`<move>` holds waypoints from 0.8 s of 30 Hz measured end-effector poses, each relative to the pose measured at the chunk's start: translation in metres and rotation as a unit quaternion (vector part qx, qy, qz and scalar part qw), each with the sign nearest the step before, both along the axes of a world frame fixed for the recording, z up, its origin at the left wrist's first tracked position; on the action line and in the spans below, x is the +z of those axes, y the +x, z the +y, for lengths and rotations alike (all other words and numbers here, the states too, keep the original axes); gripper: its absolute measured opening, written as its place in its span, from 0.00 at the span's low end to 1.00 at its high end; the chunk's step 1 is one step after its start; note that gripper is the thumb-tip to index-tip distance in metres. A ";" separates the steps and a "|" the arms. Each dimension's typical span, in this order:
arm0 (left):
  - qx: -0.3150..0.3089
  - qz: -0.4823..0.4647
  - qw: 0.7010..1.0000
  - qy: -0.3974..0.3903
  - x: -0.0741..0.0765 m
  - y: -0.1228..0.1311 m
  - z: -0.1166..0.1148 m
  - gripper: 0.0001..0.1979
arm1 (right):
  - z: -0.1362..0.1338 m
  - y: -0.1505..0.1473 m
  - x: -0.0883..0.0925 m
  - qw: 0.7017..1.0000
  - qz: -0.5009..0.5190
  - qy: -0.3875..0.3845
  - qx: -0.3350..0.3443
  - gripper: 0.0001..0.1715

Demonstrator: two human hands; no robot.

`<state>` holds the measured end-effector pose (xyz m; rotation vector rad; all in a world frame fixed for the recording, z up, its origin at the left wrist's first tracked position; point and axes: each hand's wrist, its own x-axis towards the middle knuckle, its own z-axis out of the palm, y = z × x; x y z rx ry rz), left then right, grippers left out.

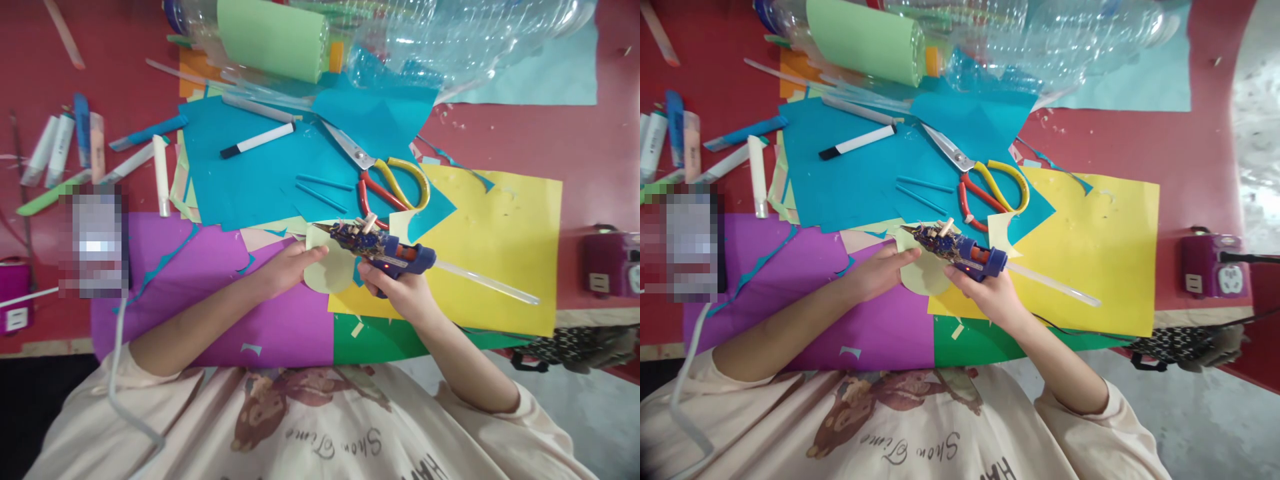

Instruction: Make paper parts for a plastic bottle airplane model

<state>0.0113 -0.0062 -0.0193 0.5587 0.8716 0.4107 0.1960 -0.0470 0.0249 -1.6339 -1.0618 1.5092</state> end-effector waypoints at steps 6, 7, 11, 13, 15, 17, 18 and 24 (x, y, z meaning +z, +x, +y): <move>0.010 0.006 1.000 -0.008 0.000 0.000 -0.001 0.26 | -0.001 0.002 -0.001 1.000 -0.006 -0.011 -0.011 0.17; 0.011 0.003 1.000 -0.009 0.000 0.000 0.000 0.27 | -0.002 0.003 -0.002 1.000 -0.008 -0.013 -0.015 0.17; 0.016 -0.011 1.000 -0.009 0.000 0.000 -0.001 0.28 | -0.004 0.005 -0.006 1.000 -0.005 -0.013 -0.028 0.16; 0.016 -0.018 1.000 -0.004 0.000 0.000 -0.001 0.28 | -0.005 0.006 -0.007 0.999 -0.001 -0.009 -0.033 0.15; 0.013 -0.023 1.000 0.003 0.000 0.000 -0.001 0.27 | -0.005 0.008 -0.009 0.999 -0.002 -0.008 -0.037 0.15; 0.009 -0.025 1.000 0.009 0.000 -0.001 -0.001 0.27 | -0.006 0.009 -0.009 0.999 -0.006 -0.010 -0.038 0.16; 0.007 -0.025 1.000 0.011 0.000 -0.001 -0.001 0.28 | -0.006 0.010 -0.010 0.999 -0.008 -0.011 -0.038 0.17; 0.003 -0.021 1.000 0.017 -0.001 0.000 -0.001 0.29 | -0.008 0.016 -0.010 0.999 -0.026 -0.002 -0.034 0.23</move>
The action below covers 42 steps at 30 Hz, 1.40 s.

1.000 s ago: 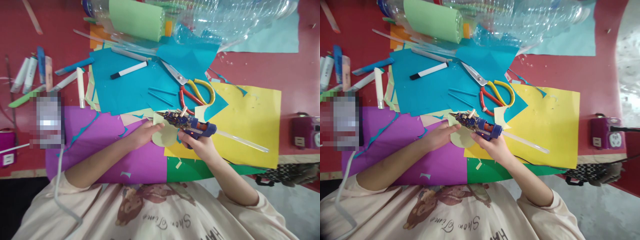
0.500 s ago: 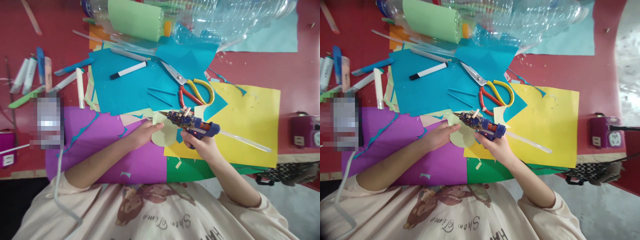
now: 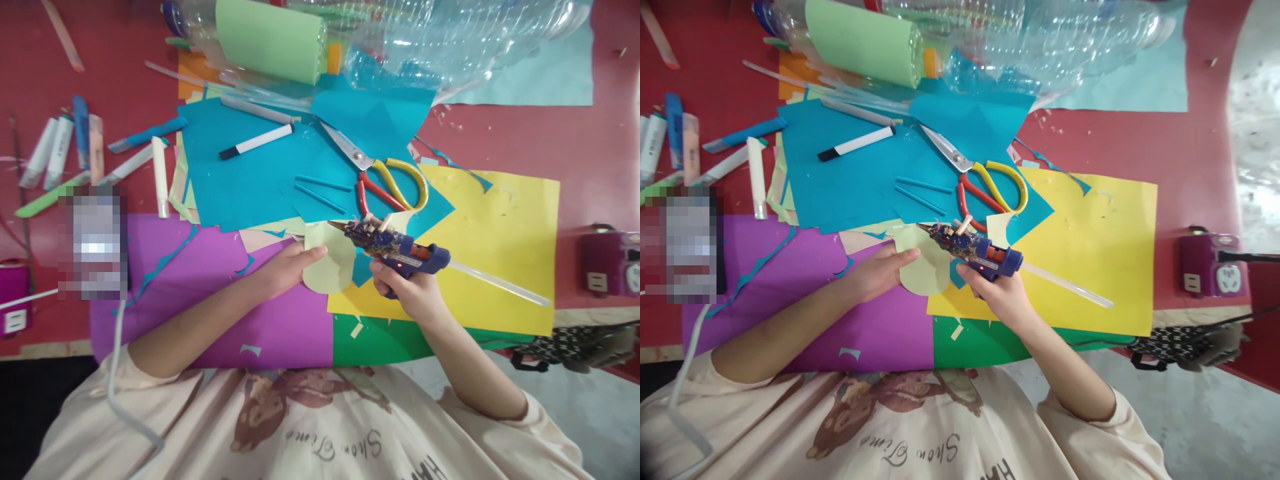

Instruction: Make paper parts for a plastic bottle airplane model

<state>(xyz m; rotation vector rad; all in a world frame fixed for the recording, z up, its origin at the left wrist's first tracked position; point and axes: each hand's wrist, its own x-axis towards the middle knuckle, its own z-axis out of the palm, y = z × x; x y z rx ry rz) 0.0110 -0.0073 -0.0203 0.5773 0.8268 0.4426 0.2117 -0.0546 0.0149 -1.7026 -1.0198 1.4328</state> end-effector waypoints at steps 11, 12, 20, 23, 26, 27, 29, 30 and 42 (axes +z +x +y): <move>0.012 -0.003 1.000 -0.027 0.004 0.001 0.000 0.30 | -0.001 0.009 0.003 0.999 0.004 -0.001 -0.037 0.22; 0.014 -0.002 1.000 -0.028 0.004 0.001 0.000 0.30 | -0.001 0.010 0.003 0.999 0.004 0.001 -0.040 0.22; 0.004 -0.011 1.000 -0.028 0.006 0.001 0.002 0.29 | -0.007 0.020 0.001 0.997 -0.002 -0.002 -0.071 0.17; 0.005 -0.011 1.000 -0.025 0.007 0.001 0.003 0.28 | -0.009 0.024 0.001 0.997 -0.005 0.000 -0.081 0.17; -0.001 -0.012 1.000 -0.020 0.008 0.001 0.003 0.28 | -0.011 0.026 0.001 0.997 -0.008 0.004 -0.082 0.19; -0.003 -0.012 1.000 -0.019 0.008 0.001 0.003 0.28 | -0.012 0.027 0.001 0.996 -0.008 0.004 -0.084 0.20; -0.005 -0.010 1.000 -0.020 0.008 0.001 0.003 0.29 | -0.013 0.028 0.000 0.996 -0.010 0.004 -0.087 0.20; -0.004 -0.009 1.000 -0.021 0.008 0.001 0.003 0.29 | -0.013 0.029 0.000 0.996 -0.009 0.004 -0.089 0.19; -0.002 -0.009 1.000 -0.024 0.008 0.001 0.002 0.30 | -0.011 0.023 0.002 0.998 -0.019 0.007 -0.064 0.21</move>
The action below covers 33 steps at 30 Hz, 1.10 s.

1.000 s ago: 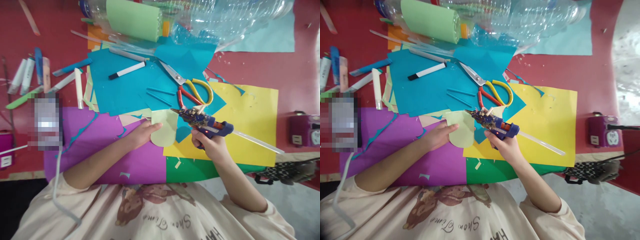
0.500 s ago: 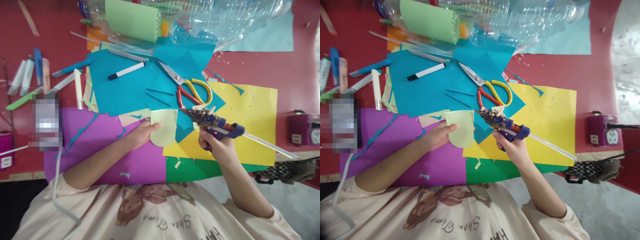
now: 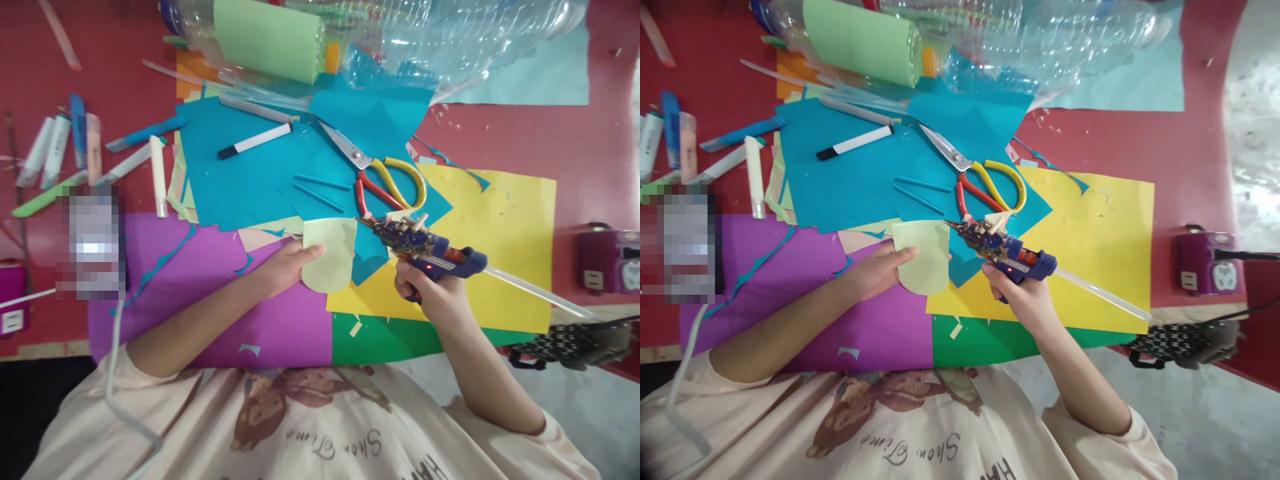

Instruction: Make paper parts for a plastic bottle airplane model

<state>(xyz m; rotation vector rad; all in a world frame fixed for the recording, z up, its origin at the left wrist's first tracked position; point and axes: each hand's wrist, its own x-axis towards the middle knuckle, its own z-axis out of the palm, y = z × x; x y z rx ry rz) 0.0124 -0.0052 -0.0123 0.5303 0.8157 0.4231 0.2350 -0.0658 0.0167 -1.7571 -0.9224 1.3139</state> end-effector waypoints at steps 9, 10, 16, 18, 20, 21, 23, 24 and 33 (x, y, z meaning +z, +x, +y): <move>0.017 0.023 1.000 -0.002 -0.008 -0.002 -0.002 0.28 | 0.013 -0.022 0.005 0.999 0.003 -0.008 0.050 0.23; 0.017 0.021 1.000 -0.001 -0.009 -0.002 -0.002 0.26 | 0.013 -0.023 0.005 0.998 0.001 -0.008 0.057 0.24; 0.029 0.011 1.000 0.001 -0.010 -0.001 -0.003 0.24 | 0.012 -0.023 0.002 0.999 0.004 -0.015 0.051 0.24; 0.031 0.006 0.999 -0.001 -0.010 -0.001 -0.003 0.25 | 0.011 -0.020 0.001 0.999 0.003 -0.017 0.046 0.24; 0.031 0.001 1.000 -0.002 -0.009 -0.001 -0.003 0.25 | 0.011 -0.018 -0.001 0.999 0.001 -0.016 0.038 0.24; 0.031 -0.002 1.000 -0.002 -0.008 -0.001 -0.003 0.25 | 0.010 -0.016 -0.001 0.999 0.002 -0.015 0.034 0.23; 0.028 -0.005 1.000 -0.003 -0.006 -0.001 -0.002 0.26 | 0.009 -0.013 -0.001 1.000 0.001 -0.019 0.023 0.21; 0.026 -0.007 1.000 -0.005 -0.005 -0.001 -0.002 0.26 | 0.008 -0.011 -0.001 1.000 0.001 -0.021 0.017 0.21; 0.024 -0.001 1.000 -0.017 -0.003 -0.001 0.000 0.24 | -0.002 0.000 -0.004 0.998 0.009 -0.040 -0.040 0.19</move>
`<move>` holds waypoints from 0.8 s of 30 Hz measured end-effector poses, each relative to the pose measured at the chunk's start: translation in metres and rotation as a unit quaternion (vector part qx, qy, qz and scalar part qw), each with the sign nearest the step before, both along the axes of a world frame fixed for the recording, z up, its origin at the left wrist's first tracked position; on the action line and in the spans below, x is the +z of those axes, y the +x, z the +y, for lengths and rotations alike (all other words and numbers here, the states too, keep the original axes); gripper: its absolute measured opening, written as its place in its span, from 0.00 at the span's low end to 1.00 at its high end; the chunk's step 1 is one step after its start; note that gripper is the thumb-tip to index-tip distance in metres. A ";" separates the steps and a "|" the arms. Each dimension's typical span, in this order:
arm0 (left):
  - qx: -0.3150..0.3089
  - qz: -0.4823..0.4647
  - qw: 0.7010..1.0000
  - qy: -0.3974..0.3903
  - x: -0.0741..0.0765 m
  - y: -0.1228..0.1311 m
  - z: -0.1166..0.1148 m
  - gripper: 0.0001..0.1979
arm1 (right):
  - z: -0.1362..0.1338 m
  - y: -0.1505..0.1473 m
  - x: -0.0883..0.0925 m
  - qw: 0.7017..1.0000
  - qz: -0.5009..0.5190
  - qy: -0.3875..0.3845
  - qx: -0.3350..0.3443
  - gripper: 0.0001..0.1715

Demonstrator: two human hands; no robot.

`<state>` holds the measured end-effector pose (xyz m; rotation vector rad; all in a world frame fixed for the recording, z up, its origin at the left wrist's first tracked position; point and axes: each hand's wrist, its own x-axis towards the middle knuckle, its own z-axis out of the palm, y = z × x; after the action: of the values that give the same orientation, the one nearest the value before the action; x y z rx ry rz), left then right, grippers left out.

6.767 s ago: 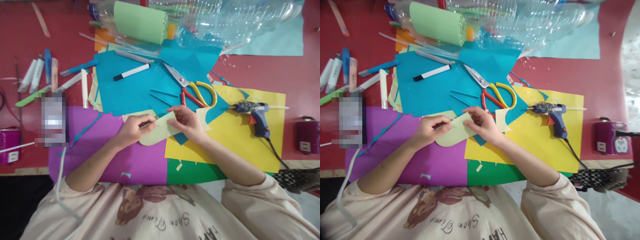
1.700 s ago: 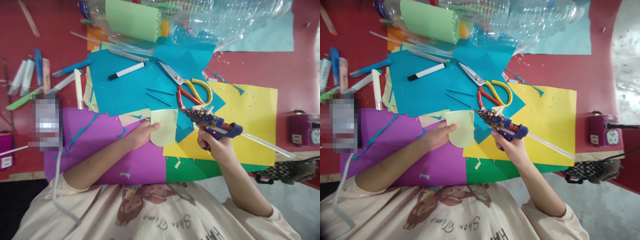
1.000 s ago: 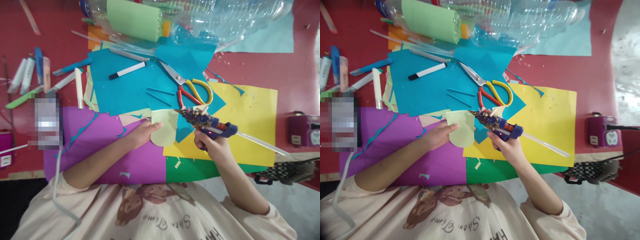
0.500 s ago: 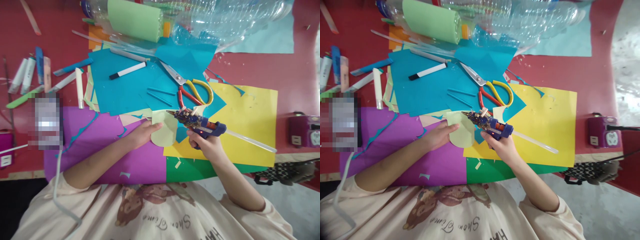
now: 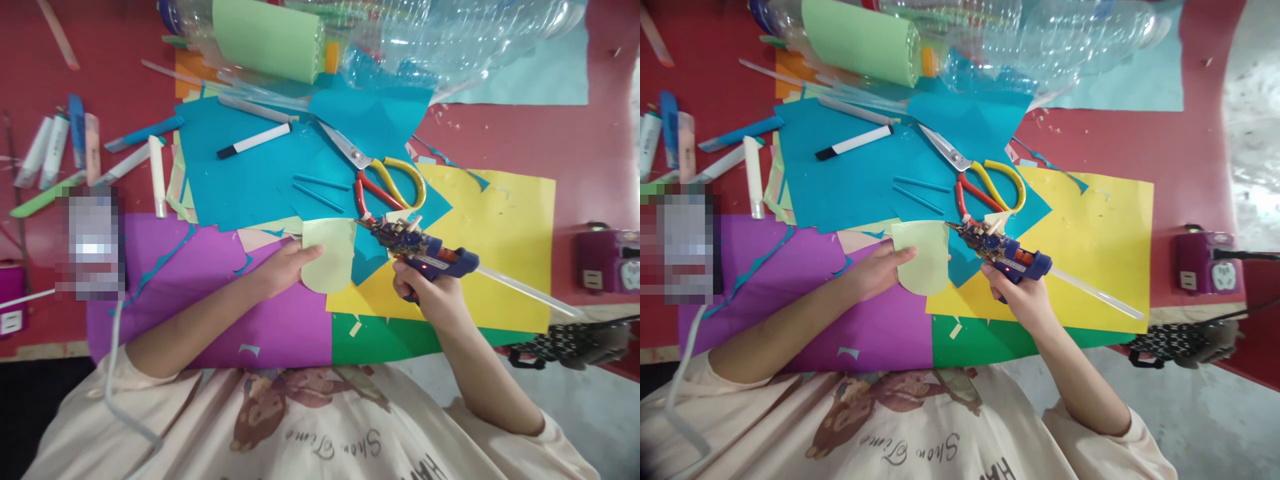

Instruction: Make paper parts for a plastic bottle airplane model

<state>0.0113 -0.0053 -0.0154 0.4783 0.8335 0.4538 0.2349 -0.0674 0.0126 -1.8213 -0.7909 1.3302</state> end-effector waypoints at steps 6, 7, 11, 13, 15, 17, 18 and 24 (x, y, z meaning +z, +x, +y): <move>0.000 0.005 1.000 -0.004 -0.001 -0.001 0.000 0.23 | -0.001 0.001 0.000 1.000 -0.001 0.007 0.008 0.21; 0.001 0.007 1.000 -0.005 -0.001 -0.001 0.000 0.22 | 0.000 0.001 0.000 1.000 -0.003 0.010 0.011 0.21; 0.007 0.008 1.000 -0.007 -0.001 0.000 0.000 0.22 | 0.001 0.004 0.002 1.000 -0.008 0.011 0.019 0.18; 0.012 0.012 1.000 -0.009 -0.001 0.000 0.000 0.22 | 0.002 0.009 0.003 1.000 -0.007 0.012 0.020 0.16; 0.016 0.019 1.000 -0.011 -0.001 0.000 -0.001 0.21 | 0.005 0.019 0.005 0.999 0.018 0.026 0.004 0.14; 0.018 0.023 1.000 -0.012 -0.001 0.001 -0.001 0.20 | 0.009 0.032 0.007 0.996 0.056 0.052 -0.048 0.10; 0.018 0.023 1.000 -0.011 -0.001 0.001 -0.001 0.20 | 0.012 0.041 0.008 0.992 0.060 0.070 -0.091 0.10; 0.005 0.012 1.000 -0.002 0.001 0.001 0.000 0.23 | 0.035 0.100 0.006 0.944 -0.072 0.055 -0.318 0.07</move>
<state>0.0125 -0.0058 -0.0146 0.4763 0.8600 0.4570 0.3347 -0.0325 0.0189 -1.8724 -0.2861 0.7261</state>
